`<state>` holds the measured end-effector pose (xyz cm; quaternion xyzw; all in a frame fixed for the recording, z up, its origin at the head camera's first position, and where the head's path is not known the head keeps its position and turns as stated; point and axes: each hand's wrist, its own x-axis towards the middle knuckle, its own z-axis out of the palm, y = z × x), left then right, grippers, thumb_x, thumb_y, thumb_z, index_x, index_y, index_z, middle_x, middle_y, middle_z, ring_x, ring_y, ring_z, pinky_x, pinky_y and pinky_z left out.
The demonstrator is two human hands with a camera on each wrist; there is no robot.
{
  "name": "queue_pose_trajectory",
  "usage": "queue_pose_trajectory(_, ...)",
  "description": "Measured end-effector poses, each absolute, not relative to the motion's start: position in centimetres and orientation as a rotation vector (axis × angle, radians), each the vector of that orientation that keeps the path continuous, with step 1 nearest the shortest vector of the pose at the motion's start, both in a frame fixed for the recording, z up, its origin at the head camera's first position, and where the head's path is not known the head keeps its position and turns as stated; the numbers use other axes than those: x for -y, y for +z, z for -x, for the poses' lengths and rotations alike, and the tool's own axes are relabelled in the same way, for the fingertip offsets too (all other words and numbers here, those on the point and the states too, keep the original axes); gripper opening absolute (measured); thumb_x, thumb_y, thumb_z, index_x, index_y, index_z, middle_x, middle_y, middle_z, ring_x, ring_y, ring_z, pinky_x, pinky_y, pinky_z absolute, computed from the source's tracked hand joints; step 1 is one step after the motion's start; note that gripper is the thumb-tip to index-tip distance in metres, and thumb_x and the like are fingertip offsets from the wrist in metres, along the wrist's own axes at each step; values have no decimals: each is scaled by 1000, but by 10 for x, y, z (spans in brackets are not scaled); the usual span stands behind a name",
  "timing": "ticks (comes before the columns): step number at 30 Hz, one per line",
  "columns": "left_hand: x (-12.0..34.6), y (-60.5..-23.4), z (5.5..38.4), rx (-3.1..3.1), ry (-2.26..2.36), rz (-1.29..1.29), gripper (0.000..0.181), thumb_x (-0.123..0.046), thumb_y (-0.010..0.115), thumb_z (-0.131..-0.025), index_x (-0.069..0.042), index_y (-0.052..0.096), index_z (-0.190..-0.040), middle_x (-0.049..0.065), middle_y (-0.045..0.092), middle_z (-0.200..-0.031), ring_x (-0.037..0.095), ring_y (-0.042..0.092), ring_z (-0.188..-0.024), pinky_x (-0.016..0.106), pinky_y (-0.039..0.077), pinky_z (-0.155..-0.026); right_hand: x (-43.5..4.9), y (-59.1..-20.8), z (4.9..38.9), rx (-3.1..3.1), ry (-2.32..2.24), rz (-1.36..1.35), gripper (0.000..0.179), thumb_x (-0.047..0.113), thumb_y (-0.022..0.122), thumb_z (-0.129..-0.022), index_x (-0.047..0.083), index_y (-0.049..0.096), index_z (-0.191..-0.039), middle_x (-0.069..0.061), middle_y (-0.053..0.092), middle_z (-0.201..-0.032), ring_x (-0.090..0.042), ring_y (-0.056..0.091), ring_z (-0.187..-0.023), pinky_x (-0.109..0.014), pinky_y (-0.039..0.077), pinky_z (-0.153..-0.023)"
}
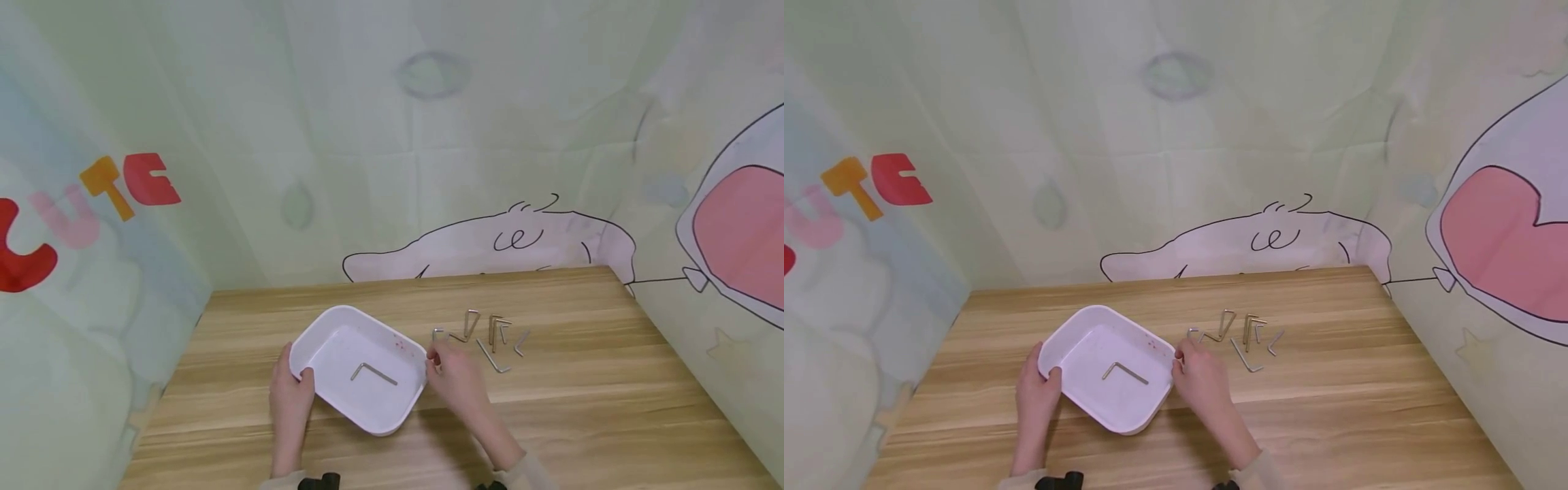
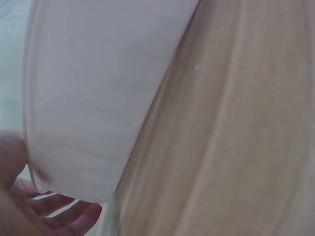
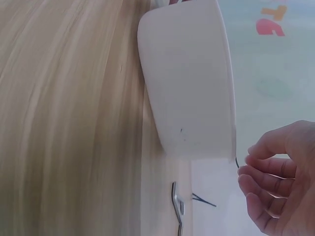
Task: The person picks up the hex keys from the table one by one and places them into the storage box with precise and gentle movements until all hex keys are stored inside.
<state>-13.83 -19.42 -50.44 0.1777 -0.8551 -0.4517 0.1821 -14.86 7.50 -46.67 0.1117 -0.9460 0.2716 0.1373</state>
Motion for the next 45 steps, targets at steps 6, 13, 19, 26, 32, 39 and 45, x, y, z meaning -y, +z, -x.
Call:
queue_pose_trajectory(6, 194, -505, 139, 2418, -1275, -497, 58, -3, 50, -86, 7, 37, -142, 34, 44, -137, 50, 45, -125, 62, 36, -105, -88, -471, 149, 2715, 797, -300, 7, 9, 67, -78, 12, 64, -83, 3, 60, -75, -8, 50, -64, -18, 41, -55)
queue_pose_trajectory(13, 195, -508, 139, 2403, -1263, -484, 57, -3, 51, -85, 7, 39, -141, 34, 46, -136, 49, 47, -124, 61, 38, -103, -103, -480, 153, 2734, 861, -254, 8, 9, 67, -78, 12, 64, -85, 0, 61, -78, -11, 54, -73, -25, 47, -63)
queue_pose_trajectory(19, 194, -507, 139, 2409, -1259, -489, 58, -3, 51, -85, 7, 39, -141, 34, 46, -136, 50, 46, -124, 62, 37, -103, -116, -487, 158, 2778, 859, -213, 12, 9, 68, -78, 10, 65, -89, -4, 63, -83, -16, 57, -77, -30, 50, -65)
queue_pose_trajectory(26, 195, -507, 140, 2411, -1254, -491, 58, -3, 51, -85, 6, 39, -141, 33, 46, -137, 49, 46, -125, 61, 37, -103, -129, -492, 164, 2805, 851, -195, 23, 7, 71, -76, 5, 66, -98, -9, 65, -88, -20, 58, -81, -35, 52, -70)
queue_pose_trajectory(32, 195, -508, 139, 2411, -1251, -492, 58, -4, 51, -85, 6, 39, -141, 33, 45, -138, 49, 45, -126, 60, 37, -105, -139, -497, 169, 2828, 771, -189, 26, 10, 73, -75, 3, 66, -100, -11, 66, -91, -24, 60, -83, -38, 53, -72)
queue_pose_trajectory(39, 196, -507, 140, 2425, -1251, -505, 59, -5, 50, -86, 5, 38, -143, 33, 44, -138, 49, 45, -126, 61, 37, -104, -150, -500, 174, 2852, 692, -158, 26, 10, 74, -74, 3, 66, -98, -12, 67, -90, -25, 60, -79, -40, 53, -69)
queue_pose_trajectory(45, 196, -509, 139, 2421, -1242, -503, 58, -5, 51, -86, 5, 38, -142, 32, 46, -138, 49, 46, -125, 61, 38, -103, -156, -502, 180, 2869, 670, -149, 24, 9, 72, -74, 2, 65, -96, -13, 69, -94, -29, 62, -83, -44, 54, -72)
